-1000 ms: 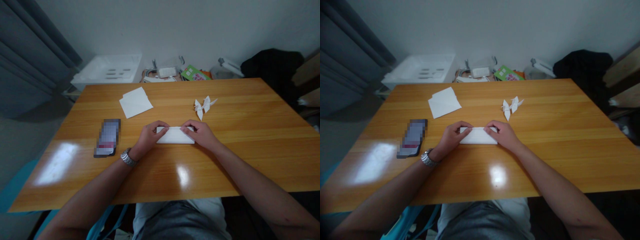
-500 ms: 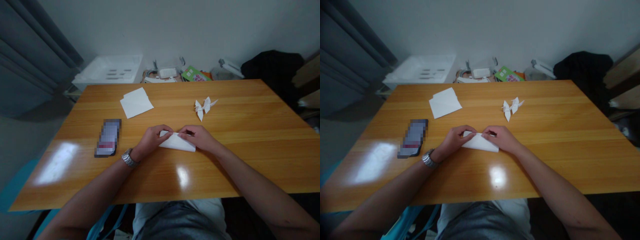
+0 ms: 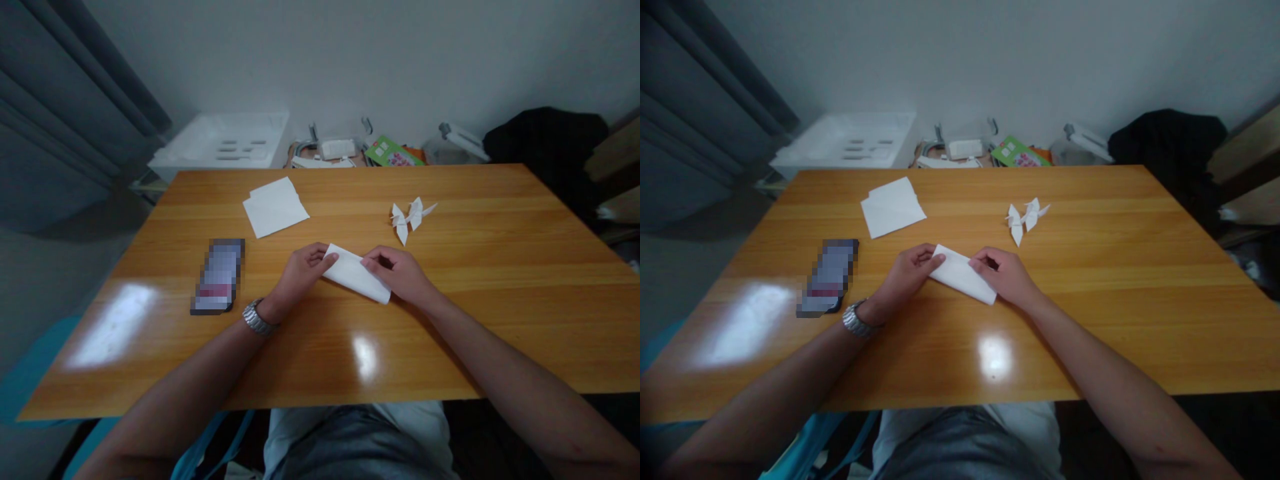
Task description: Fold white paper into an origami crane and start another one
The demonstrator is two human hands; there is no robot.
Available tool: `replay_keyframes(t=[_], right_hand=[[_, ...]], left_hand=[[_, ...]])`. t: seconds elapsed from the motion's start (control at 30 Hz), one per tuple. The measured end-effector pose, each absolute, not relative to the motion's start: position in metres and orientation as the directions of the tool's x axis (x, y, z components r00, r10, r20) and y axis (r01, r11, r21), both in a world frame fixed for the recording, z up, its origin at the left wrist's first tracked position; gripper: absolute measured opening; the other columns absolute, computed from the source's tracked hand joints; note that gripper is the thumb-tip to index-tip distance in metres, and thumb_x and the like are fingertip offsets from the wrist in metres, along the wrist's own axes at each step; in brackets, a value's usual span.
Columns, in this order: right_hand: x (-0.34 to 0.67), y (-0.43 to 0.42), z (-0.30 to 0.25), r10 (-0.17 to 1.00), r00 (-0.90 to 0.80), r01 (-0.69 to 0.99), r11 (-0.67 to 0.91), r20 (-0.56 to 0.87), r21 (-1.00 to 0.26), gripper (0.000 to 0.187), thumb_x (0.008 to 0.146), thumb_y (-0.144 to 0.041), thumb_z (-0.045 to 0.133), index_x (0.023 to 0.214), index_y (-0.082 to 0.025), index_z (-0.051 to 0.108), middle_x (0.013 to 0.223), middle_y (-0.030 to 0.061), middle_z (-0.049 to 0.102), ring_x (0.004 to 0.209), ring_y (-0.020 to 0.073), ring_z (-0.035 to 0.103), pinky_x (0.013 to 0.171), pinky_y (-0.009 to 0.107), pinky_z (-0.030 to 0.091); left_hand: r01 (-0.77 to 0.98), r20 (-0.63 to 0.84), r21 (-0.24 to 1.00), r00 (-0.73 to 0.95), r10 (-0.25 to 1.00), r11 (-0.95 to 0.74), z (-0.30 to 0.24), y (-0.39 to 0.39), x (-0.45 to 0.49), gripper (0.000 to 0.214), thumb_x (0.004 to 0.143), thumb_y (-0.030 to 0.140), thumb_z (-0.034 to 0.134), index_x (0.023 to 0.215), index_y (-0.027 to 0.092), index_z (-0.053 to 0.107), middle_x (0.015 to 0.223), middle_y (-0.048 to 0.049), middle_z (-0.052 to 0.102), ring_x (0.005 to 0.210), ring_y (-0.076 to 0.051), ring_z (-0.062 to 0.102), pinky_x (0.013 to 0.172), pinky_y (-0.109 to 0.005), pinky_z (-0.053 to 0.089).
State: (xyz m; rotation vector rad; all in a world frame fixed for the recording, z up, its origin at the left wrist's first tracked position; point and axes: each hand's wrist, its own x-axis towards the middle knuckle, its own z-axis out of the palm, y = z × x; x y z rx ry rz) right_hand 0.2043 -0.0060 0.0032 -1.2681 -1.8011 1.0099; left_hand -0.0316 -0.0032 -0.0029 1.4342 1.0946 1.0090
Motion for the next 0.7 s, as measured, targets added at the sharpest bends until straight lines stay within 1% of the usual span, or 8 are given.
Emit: replay_keyframes(t=[0.17, 0.27, 0.37, 0.53, 0.7], right_hand=[[0.2037, -0.0078, -0.0001, 0.957, -0.276, 0.386, 0.195, 0.088, -0.902, 0.027, 0.092, -0.044, 0.065, 0.087, -0.019, 0.072, 0.082, 0.0035, 0.073, 0.073, 0.0179, 0.062, 0.066, 0.03, 0.046], [0.2039, -0.0083, 0.0, 0.958, -0.28, 0.388, 0.179, 0.07, -0.904, 0.028, 0.092, -0.045, 0.065, 0.087, -0.019, 0.072, 0.081, 0.0034, 0.072, 0.072, 0.0174, 0.061, 0.066, 0.029, 0.045], [0.2049, -0.009, 0.0017, 0.948, -0.313, 0.393, 0.178, 0.051, -0.902, 0.027, 0.093, -0.044, 0.064, 0.087, -0.018, 0.071, 0.08, 0.0029, 0.071, 0.071, 0.0168, 0.06, 0.065, 0.029, 0.044], [0.206, -0.0104, 0.0057, 0.918, -0.395, 0.401, 0.213, 0.042, -0.891, 0.027, 0.095, -0.043, 0.061, 0.087, -0.019, 0.07, 0.08, 0.0023, 0.07, 0.07, 0.016, 0.059, 0.063, 0.028, 0.042], [0.2049, -0.0117, 0.0062, 0.906, -0.424, 0.388, 0.169, -0.013, -0.906, 0.033, 0.095, -0.049, 0.061, 0.088, -0.019, 0.072, 0.078, 0.0024, 0.07, 0.067, 0.0156, 0.058, 0.06, 0.027, 0.04]], left_hand=[[0.095, 0.031, 0.994, 0.185, 0.982, -0.049, -0.0035, -0.0043, -0.0308, 0.033, 0.086, 0.047, 0.075, 0.088, 0.015, 0.068, 0.085, -0.005, 0.074, 0.077, -0.016, 0.068, 0.067, -0.025, 0.053], [0.071, 0.041, 0.996, 0.182, 0.982, -0.055, -0.0047, -0.004, -0.0304, 0.033, 0.084, 0.047, 0.076, 0.085, 0.015, 0.066, 0.08, -0.0033, 0.071, 0.072, -0.014, 0.064, 0.064, -0.023, 0.049], [0.088, 0.043, 0.994, 0.193, 0.98, -0.061, -0.0046, -0.004, -0.0306, 0.034, 0.084, 0.047, 0.075, 0.083, 0.015, 0.065, 0.077, -0.0021, 0.068, 0.068, -0.012, 0.061, 0.06, -0.022, 0.045], [0.13, 0.038, 0.989, 0.251, 0.967, -0.073, -0.0016, -0.0066, -0.03, 0.031, 0.086, 0.045, 0.074, 0.084, 0.015, 0.066, 0.079, -0.0027, 0.069, 0.07, -0.012, 0.061, 0.061, -0.022, 0.044], [0.199, 0.034, 0.975, 0.302, 0.953, -0.098, 0.0036, -0.0099, -0.0282, 0.03, 0.088, 0.044, 0.07, 0.084, 0.014, 0.067, 0.079, -0.0027, 0.069, 0.069, -0.012, 0.06, 0.061, -0.022, 0.044]])
